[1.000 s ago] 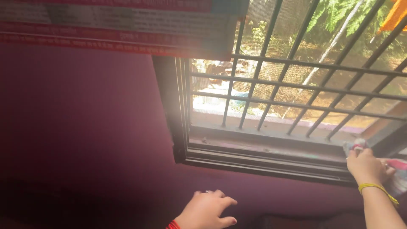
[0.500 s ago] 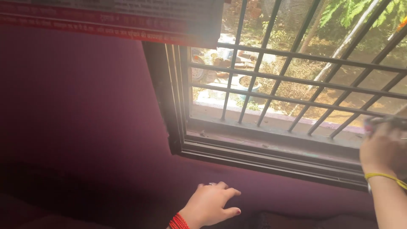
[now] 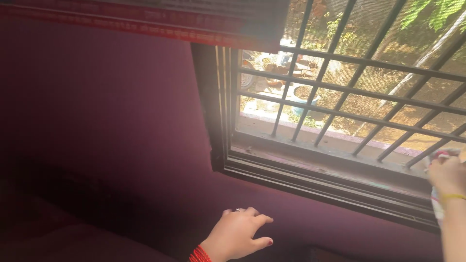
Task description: Cleaning the tracks and frame of a window using a cloth.
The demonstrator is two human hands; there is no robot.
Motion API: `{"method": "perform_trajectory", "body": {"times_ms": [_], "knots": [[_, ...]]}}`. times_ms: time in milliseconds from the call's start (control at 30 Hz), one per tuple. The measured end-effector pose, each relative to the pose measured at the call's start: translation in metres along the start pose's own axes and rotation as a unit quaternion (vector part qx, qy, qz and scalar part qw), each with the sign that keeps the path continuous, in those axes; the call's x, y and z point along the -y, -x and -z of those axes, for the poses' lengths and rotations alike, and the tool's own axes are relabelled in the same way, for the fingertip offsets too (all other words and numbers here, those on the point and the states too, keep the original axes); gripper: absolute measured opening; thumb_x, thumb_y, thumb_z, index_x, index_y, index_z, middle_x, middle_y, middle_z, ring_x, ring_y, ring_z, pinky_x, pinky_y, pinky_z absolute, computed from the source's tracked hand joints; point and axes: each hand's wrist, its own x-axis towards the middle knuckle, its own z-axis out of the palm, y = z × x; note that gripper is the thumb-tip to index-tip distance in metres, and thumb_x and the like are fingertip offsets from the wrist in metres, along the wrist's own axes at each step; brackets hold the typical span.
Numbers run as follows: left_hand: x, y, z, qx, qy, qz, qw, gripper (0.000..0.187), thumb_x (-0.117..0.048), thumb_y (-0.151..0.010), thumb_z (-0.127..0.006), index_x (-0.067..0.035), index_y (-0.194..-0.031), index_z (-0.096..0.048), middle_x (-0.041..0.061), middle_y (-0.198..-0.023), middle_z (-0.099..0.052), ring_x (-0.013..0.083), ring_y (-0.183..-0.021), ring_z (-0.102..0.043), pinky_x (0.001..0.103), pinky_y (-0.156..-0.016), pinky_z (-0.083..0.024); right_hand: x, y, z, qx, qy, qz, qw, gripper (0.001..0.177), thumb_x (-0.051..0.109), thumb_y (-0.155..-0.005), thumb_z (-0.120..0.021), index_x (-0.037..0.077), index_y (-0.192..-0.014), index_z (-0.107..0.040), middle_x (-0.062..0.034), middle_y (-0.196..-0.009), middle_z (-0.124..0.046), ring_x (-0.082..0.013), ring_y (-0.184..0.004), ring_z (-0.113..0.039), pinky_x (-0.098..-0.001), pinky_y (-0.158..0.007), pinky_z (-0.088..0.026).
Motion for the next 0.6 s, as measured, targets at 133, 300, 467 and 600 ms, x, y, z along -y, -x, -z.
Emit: {"method": "perform_trajectory", "body": {"times_ms": [133,300,467,600], "knots": [[0.002,0.002,0.006,-0.003,-0.005,0.003,1.000,0.054,-0.050,-0.089,-0.067,-0.023,-0.136,-0.063,0.009,-0.131,-0.062,0.0322,-0.121,-0.058,0.051,-0.105,-0.038,-0.004,0.007,-0.013,-0.044,-0.032,0.040,0.998,0.044,0.022,-0.097,-0.061,-0.009,-0.128,-0.060,-0.0341,-0.122,-0.069,-0.0479,-0.113,-0.066,-0.0544,-0.091,-0.052],[-0.001,-0.002,0.011,0.010,-0.026,0.001,1.000,0.054,-0.051,-0.089,-0.066,-0.024,-0.136,-0.063,0.009,-0.133,-0.062,0.0303,-0.124,-0.057,0.051,-0.105,-0.038,-0.020,0.008,-0.024,-0.103,-0.069,0.088,0.988,0.033,0.019,-0.101,-0.060,-0.006,-0.123,-0.062,-0.0326,-0.117,-0.069,-0.0471,-0.107,-0.068,-0.0528,-0.087,-0.054],[-0.007,-0.006,0.012,0.005,-0.033,-0.006,0.999,0.055,-0.051,-0.089,-0.066,-0.024,-0.137,-0.063,0.009,-0.135,-0.061,0.0305,-0.127,-0.055,0.052,-0.107,-0.036,-0.014,0.006,-0.020,-0.151,-0.100,0.132,0.975,0.025,0.017,-0.103,-0.060,-0.003,-0.119,-0.063,-0.0314,-0.113,-0.070,-0.0463,-0.102,-0.070,-0.0514,-0.084,-0.055],[-0.010,-0.007,0.011,0.017,-0.046,-0.003,0.999,0.057,-0.053,-0.088,-0.065,-0.025,-0.137,-0.063,0.009,-0.135,-0.061,0.0297,-0.128,-0.055,0.053,-0.106,-0.037,-0.005,-0.022,-0.036,0.031,-0.319,0.000,0.947,0.026,0.021,-0.111,-0.057,-0.002,-0.118,-0.065,-0.0274,-0.106,-0.069,-0.0478,-0.099,-0.068,-0.0530,-0.079,-0.051]]}}
